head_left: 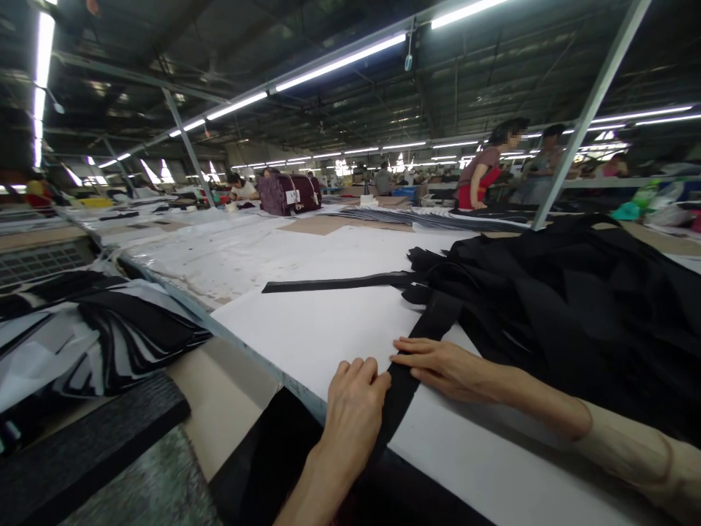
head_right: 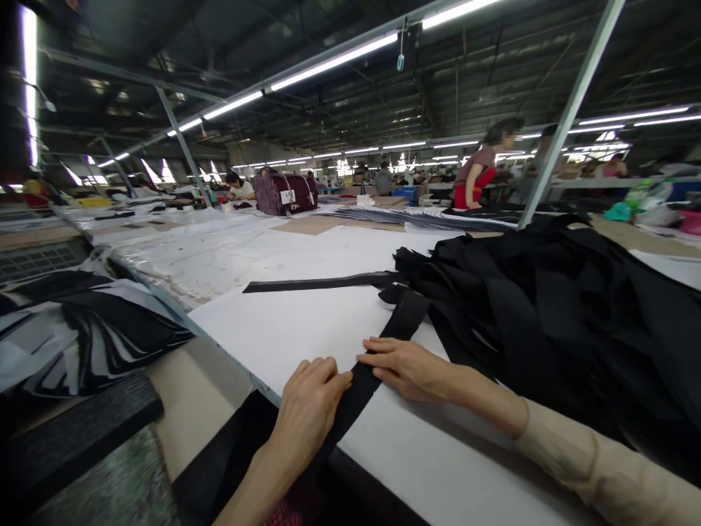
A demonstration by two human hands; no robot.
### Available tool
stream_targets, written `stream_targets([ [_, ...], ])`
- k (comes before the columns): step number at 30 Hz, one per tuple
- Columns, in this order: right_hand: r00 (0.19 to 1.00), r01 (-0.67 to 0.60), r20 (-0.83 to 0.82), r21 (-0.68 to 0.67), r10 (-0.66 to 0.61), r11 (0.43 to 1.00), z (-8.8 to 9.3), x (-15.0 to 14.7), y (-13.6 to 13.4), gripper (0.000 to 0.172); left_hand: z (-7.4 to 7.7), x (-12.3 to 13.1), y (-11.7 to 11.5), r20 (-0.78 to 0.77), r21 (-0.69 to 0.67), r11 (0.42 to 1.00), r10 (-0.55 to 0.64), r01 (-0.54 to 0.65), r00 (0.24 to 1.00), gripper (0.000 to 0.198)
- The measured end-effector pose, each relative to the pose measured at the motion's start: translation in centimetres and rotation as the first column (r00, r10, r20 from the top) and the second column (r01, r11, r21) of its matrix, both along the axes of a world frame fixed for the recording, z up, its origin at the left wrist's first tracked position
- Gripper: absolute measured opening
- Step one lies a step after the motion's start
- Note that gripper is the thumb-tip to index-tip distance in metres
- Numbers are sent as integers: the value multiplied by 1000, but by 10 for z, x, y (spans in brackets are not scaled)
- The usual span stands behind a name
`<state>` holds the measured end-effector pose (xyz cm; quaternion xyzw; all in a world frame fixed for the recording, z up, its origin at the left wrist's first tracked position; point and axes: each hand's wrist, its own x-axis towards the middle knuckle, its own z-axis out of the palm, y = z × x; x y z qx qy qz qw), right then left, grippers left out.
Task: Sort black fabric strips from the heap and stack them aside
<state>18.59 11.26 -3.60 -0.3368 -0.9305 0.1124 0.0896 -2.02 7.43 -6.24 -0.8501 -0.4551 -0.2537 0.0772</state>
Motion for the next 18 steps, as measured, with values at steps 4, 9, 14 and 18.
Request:
stream_targets([
  [4,995,-47,82,-24,49,999,11,-3,-8,41,5,-10,-5,26,-73,997,-28,30,999,17],
  [9,996,-5,91,-51,10,999,12,-8,-14,40,0,-42,-30,294,-313,949,53,43,954,19],
  [14,998,-66,-2,-64,66,996,11,-13,-19,43,-14,-52,-44,341,-215,976,33,43,939,23],
  [18,995,-103,-20,-87,102,991,12,-19,-22,43,-18,-50,-44,307,-68,998,8,13,952,24],
])
